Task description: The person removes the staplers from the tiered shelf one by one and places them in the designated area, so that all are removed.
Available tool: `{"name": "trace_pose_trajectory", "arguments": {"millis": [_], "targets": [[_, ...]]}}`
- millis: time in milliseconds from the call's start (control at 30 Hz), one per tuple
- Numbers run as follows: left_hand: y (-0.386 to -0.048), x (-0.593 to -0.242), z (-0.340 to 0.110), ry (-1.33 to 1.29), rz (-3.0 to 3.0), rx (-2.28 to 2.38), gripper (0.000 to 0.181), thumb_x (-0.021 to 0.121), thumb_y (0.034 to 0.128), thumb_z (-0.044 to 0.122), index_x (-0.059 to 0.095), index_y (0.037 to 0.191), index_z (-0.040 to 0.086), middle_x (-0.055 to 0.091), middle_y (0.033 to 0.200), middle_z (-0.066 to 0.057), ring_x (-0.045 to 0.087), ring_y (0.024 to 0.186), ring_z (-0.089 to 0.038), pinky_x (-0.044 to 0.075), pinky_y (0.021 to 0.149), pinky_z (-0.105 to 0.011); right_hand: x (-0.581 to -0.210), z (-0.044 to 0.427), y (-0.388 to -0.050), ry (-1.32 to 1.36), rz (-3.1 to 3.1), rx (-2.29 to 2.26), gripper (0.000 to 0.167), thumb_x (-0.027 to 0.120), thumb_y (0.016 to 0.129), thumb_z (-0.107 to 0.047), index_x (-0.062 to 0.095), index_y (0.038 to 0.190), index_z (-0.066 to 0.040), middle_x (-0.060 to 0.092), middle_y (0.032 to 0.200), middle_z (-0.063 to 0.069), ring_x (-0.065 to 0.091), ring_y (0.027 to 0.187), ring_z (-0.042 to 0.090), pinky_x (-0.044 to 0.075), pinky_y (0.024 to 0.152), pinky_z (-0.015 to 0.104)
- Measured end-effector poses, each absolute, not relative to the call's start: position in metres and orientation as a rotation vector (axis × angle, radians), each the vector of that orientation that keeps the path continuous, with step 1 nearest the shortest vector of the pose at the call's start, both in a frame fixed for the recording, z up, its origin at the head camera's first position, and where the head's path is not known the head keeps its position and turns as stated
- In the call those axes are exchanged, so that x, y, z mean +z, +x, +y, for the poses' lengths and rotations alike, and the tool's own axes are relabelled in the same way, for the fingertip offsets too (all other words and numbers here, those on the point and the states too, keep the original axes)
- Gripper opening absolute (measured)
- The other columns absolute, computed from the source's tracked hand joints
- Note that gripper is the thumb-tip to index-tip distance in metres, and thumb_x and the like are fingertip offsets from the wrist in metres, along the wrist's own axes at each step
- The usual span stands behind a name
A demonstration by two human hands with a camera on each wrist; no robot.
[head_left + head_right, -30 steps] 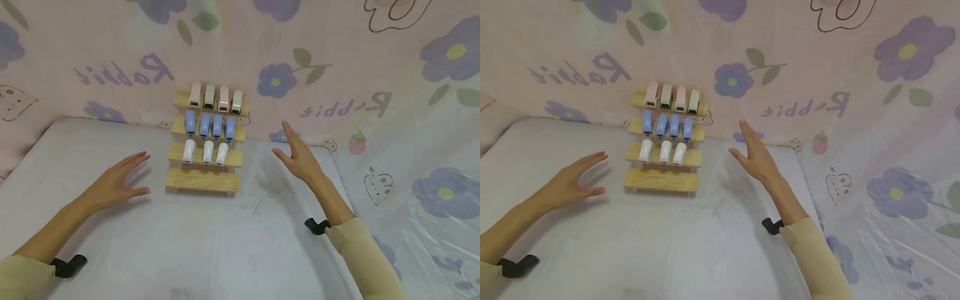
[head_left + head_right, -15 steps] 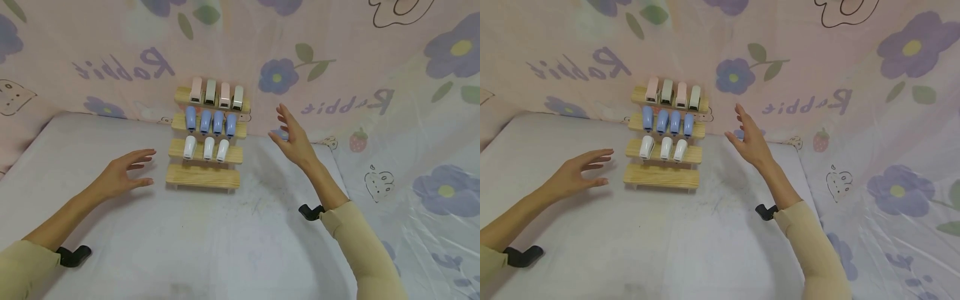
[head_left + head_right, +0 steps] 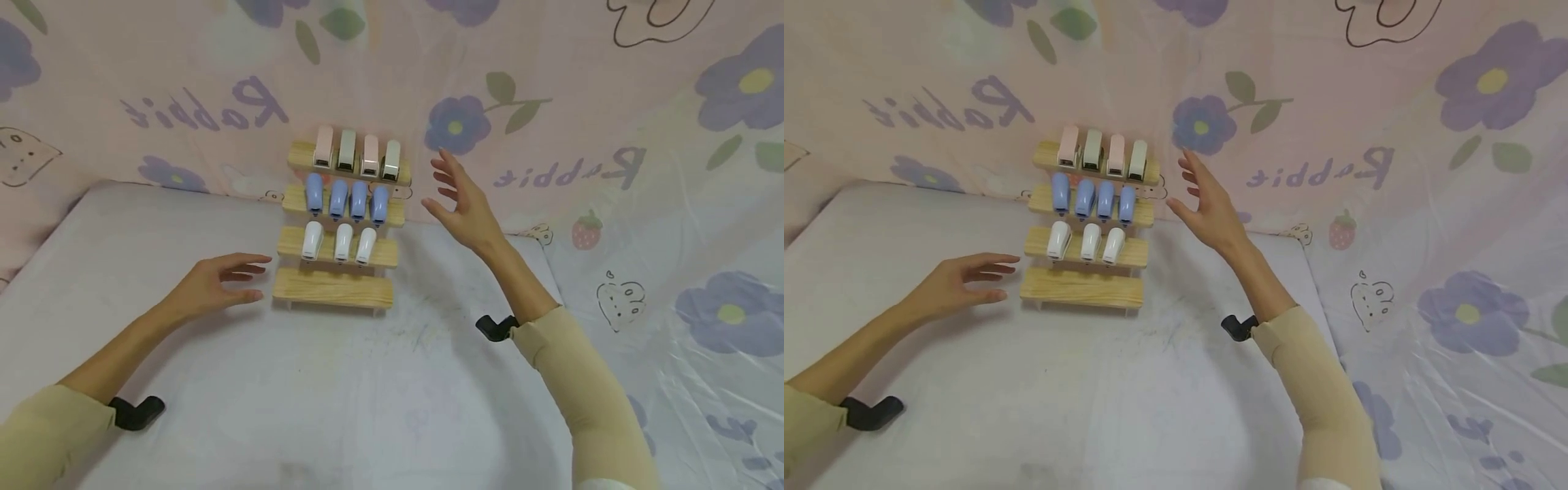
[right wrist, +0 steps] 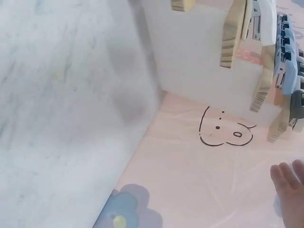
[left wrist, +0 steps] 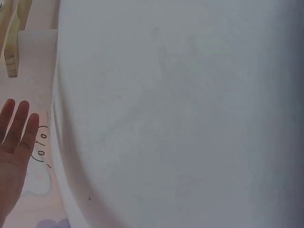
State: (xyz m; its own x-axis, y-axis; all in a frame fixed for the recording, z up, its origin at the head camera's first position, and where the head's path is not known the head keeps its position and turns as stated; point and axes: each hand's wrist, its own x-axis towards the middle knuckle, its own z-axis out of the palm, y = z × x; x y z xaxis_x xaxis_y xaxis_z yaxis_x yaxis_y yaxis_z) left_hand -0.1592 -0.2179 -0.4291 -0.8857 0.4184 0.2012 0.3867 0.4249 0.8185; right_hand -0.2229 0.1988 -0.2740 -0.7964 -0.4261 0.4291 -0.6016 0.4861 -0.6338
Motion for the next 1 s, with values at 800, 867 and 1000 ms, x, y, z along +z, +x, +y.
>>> {"name": "trace_pose_trajectory", "arguments": {"millis": [800, 867, 1000], "targets": [[-0.165, -0.44, -0.193, 0.637, 2.405, 1.634, 0.052, 0.082, 0.083, 0.013, 0.063, 0.13, 0.005, 0.061, 0.131, -0.016, 0.066, 0.101, -0.012, 0.053, 0.081, -0.023, -0.261, 0.162, -0.261, 0.94, -2.511, 1.366, 0.068, 0.072, 0.086, 0.008, 0.038, 0.145, 0.011, 0.046, 0.143, 0.03, 0.048, 0.129, 0.044, 0.039, 0.106, 0.052], [-0.165, -0.44, -0.19, 0.634, 2.399, 1.658, 0.051, 0.082, 0.0822, 0.013, 0.063, 0.129, 0.005, 0.061, 0.13, -0.016, 0.066, 0.098, -0.013, 0.054, 0.079, -0.023, -0.262, 0.16, -0.263, 0.931, -2.525, 1.389, 0.069, 0.071, 0.086, 0.008, 0.037, 0.146, 0.01, 0.046, 0.143, 0.03, 0.049, 0.128, 0.043, 0.039, 0.107, 0.051], [-0.168, -0.441, -0.184, 0.643, 2.355, 1.724, 0.049, 0.083, 0.081, 0.008, 0.064, 0.126, 0.002, 0.06, 0.127, -0.017, 0.066, 0.096, -0.017, 0.053, 0.079, -0.023, -0.264, 0.159, -0.268, 0.908, -2.546, 1.399, 0.068, 0.07, 0.087, 0.005, 0.037, 0.147, 0.008, 0.048, 0.142, 0.028, 0.052, 0.127, 0.039, 0.039, 0.107, 0.047]]}}
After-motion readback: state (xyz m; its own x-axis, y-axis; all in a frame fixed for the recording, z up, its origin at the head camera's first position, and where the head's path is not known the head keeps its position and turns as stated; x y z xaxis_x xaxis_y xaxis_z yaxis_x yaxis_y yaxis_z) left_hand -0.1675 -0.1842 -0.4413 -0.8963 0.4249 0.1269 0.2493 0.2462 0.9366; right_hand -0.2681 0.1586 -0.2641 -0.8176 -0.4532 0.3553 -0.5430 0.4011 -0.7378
